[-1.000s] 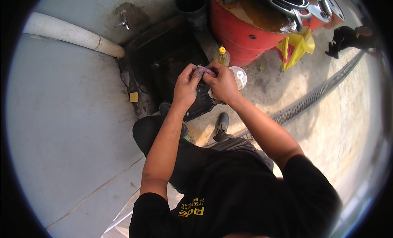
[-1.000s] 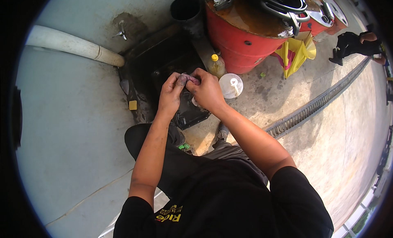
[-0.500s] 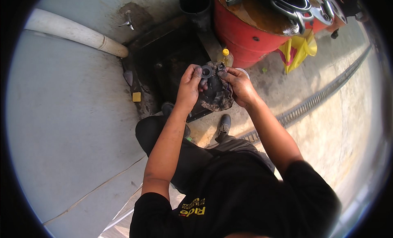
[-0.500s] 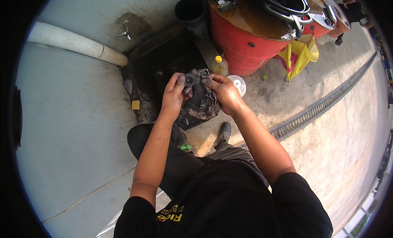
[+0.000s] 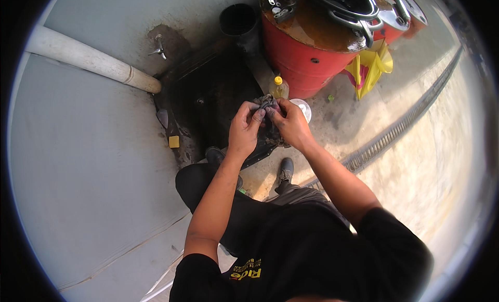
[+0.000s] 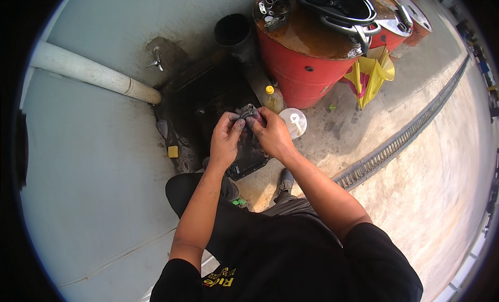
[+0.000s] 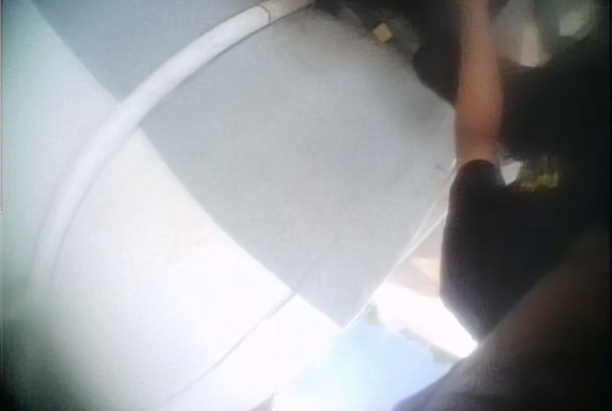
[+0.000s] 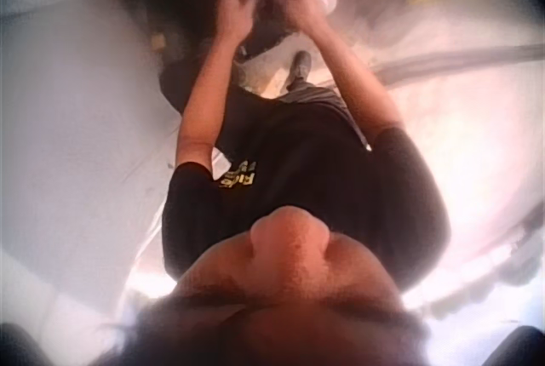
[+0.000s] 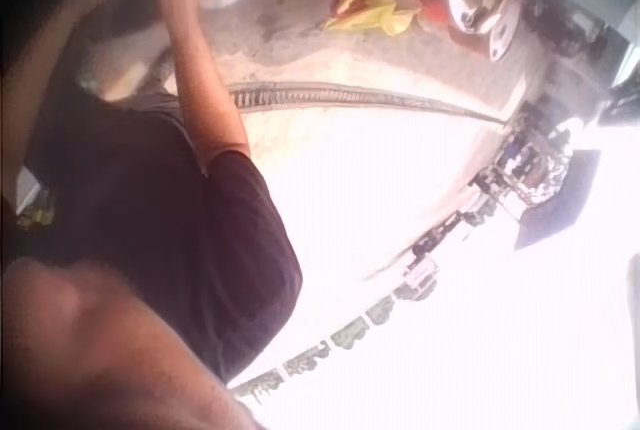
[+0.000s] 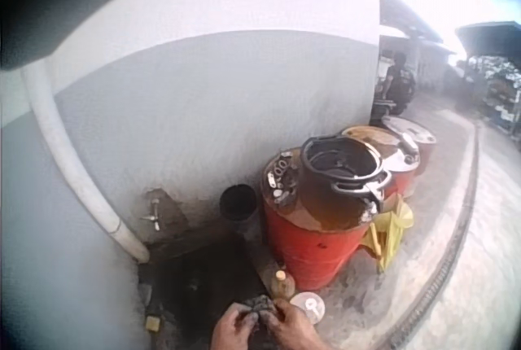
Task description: The person cleans a greasy mechanical part by pouring liquid from a plastic bottle onto it and scrubbing with a cloth. They repeatedly wipe the part and the cloth, then walk to a nearby vehicle to place a glove on the hood before returning to continue cleaning.
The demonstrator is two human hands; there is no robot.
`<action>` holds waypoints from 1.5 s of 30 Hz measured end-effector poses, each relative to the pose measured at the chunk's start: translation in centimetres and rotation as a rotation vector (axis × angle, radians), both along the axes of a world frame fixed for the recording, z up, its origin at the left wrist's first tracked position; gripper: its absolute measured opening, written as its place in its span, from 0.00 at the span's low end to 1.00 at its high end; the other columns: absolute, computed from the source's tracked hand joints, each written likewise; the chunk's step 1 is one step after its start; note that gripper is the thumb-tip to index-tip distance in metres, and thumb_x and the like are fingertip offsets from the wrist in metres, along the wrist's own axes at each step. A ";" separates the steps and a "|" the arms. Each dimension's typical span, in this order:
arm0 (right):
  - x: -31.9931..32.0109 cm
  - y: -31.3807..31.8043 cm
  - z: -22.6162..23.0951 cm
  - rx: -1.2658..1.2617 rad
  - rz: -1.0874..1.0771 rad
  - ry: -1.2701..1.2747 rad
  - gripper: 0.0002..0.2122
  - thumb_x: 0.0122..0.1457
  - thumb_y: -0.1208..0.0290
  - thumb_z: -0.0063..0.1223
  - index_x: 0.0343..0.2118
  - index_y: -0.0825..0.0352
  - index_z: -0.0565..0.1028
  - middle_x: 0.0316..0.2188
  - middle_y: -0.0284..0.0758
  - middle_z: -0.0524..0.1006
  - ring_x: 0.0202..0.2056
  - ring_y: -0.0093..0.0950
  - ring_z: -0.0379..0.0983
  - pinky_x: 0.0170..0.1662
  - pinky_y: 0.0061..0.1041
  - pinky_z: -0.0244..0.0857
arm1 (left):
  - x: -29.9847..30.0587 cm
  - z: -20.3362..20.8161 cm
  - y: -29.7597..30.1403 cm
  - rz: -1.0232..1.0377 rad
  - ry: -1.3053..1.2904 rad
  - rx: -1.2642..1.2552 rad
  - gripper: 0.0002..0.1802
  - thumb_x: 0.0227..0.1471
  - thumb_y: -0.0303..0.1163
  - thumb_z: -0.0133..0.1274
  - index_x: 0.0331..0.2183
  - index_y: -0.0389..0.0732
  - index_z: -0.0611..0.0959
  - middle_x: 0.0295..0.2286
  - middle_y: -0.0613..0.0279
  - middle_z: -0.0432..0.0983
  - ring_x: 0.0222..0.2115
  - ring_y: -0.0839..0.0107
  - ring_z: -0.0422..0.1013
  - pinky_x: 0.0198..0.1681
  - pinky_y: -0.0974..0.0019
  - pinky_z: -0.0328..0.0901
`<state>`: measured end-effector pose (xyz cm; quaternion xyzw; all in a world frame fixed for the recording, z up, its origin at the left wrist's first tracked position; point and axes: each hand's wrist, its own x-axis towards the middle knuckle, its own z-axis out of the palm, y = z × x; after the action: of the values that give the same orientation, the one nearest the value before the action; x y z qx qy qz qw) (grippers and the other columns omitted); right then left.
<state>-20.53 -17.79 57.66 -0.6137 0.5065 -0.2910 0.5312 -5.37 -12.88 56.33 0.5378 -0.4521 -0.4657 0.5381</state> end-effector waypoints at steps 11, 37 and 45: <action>-1.5 1.5 -0.4 -0.371 0.050 0.094 0.10 0.63 0.69 0.50 0.34 0.74 0.74 0.31 0.55 0.78 0.39 0.56 0.74 0.42 0.48 0.67 | -0.1 -1.5 0.8 -0.014 -0.245 0.063 0.10 0.67 0.32 0.49 0.35 0.35 0.77 0.27 0.69 0.74 0.26 0.81 0.69 0.29 0.73 0.67; -8.1 4.3 -0.1 0.153 0.162 -0.441 0.05 0.64 0.71 0.56 0.36 0.65 0.73 0.27 0.25 0.72 0.31 0.14 0.67 0.37 0.20 0.64 | -5.7 -0.6 4.6 -0.035 0.582 0.212 0.17 0.67 0.37 0.49 0.49 0.34 0.76 0.47 0.56 0.77 0.47 0.68 0.74 0.53 0.64 0.69; -8.5 4.5 -0.5 0.341 0.257 -0.495 0.05 0.63 0.72 0.57 0.39 0.66 0.74 0.28 0.25 0.75 0.31 0.15 0.69 0.37 0.20 0.66 | -4.9 0.7 9.4 -0.054 0.738 0.365 0.23 0.66 0.43 0.47 0.52 0.34 0.77 0.47 0.53 0.79 0.48 0.61 0.76 0.56 0.57 0.68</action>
<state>-29.08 -13.27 57.21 -0.4855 0.3217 -0.2728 0.7657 -10.22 -3.52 57.05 0.4093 -0.1524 -0.7137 0.5476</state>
